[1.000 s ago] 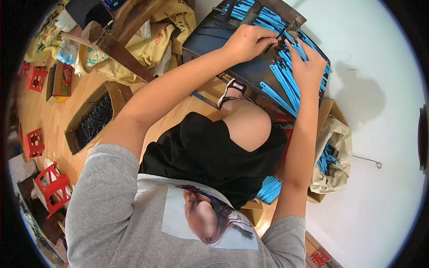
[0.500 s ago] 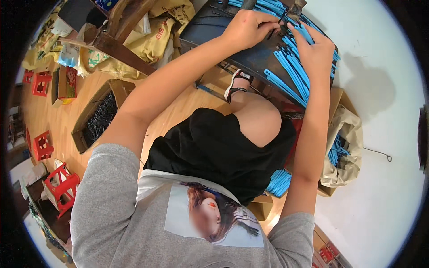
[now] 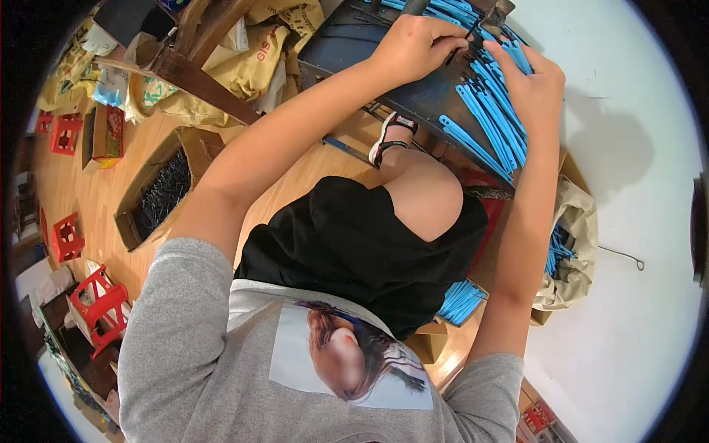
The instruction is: Packaging and sorting blue plastic clips or components into boxes.
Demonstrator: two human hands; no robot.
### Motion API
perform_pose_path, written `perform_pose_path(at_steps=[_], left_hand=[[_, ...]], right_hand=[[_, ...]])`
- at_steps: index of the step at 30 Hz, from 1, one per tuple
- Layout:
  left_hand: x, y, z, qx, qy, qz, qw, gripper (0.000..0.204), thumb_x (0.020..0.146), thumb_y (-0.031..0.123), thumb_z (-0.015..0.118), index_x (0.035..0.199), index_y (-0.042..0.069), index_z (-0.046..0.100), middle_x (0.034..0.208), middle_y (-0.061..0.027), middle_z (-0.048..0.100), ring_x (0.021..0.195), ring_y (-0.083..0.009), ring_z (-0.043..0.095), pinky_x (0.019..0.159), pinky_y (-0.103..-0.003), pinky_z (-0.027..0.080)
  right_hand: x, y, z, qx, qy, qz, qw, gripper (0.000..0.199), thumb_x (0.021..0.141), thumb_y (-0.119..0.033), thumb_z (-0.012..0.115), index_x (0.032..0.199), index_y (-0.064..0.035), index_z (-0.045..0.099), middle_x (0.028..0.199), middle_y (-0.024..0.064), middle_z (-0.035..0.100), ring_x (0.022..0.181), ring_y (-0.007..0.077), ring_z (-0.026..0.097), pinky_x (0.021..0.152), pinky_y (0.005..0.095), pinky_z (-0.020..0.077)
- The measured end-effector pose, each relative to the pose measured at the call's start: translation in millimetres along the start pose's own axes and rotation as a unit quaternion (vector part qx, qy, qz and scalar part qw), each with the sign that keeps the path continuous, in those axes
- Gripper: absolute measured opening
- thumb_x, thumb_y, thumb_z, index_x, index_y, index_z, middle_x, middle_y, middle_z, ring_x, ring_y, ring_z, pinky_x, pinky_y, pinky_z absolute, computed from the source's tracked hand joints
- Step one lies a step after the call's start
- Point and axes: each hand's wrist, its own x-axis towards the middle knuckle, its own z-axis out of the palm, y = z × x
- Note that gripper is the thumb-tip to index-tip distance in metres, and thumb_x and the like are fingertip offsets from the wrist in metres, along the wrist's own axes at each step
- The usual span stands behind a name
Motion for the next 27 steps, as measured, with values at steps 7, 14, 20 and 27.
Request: perform_pose_path(at_steps=[7,14,20,27], left_hand=[[-7.1,3.4,4.8,-0.015,0.035,-0.005,0.999,0.012,0.073,0.015,0.061,0.083,0.009,0.065,0.066,-0.0088,0.061,0.056,-0.0226,0.058,0.053,-0.029,0.047],[-4.6,6.7,3.3,-0.012,0.022,-0.022,0.999,0.013,0.073,0.015,0.061,0.083,0.008,0.065,0.067,-0.0090,0.061,0.058,-0.0232,0.059,0.054,-0.030,0.047],[1.7,10.6,-6.0,-0.028,-0.014,-0.028,0.999,0.013,0.073,0.013,0.060,0.084,0.007,0.064,0.069,-0.0084,0.062,0.060,-0.0223,0.060,0.056,-0.029,0.048],[1.5,13.2,-7.5,-0.022,0.005,0.000,1.000,0.012,0.075,0.010,0.060,0.084,0.004,0.064,0.069,-0.0093,0.062,0.055,-0.0194,0.059,0.051,-0.026,0.046]], right_hand=[[5.4,-12.3,-13.0,-0.015,-0.081,0.056,0.995,0.033,0.071,-0.032,0.065,0.081,-0.0007,0.062,0.051,0.0083,0.051,0.047,0.0130,0.042,0.049,0.0270,0.0383],[7.9,-6.8,-14.3,-0.003,-0.080,0.044,0.996,0.034,0.072,-0.034,0.064,0.076,-0.0009,0.062,0.047,0.0041,0.043,0.048,0.0082,0.036,0.047,0.0256,0.0353],[6.1,-6.8,-15.2,0.031,-0.103,0.066,0.992,0.035,0.072,-0.033,0.064,0.069,0.0009,0.057,0.047,0.0011,0.039,0.048,0.0078,0.032,0.046,0.0252,0.0322],[5.2,-4.4,-15.6,0.006,-0.123,0.110,0.986,0.033,0.073,-0.030,0.064,0.068,0.0016,0.056,0.048,0.0007,0.043,0.049,0.0071,0.033,0.045,0.0247,0.0319]])
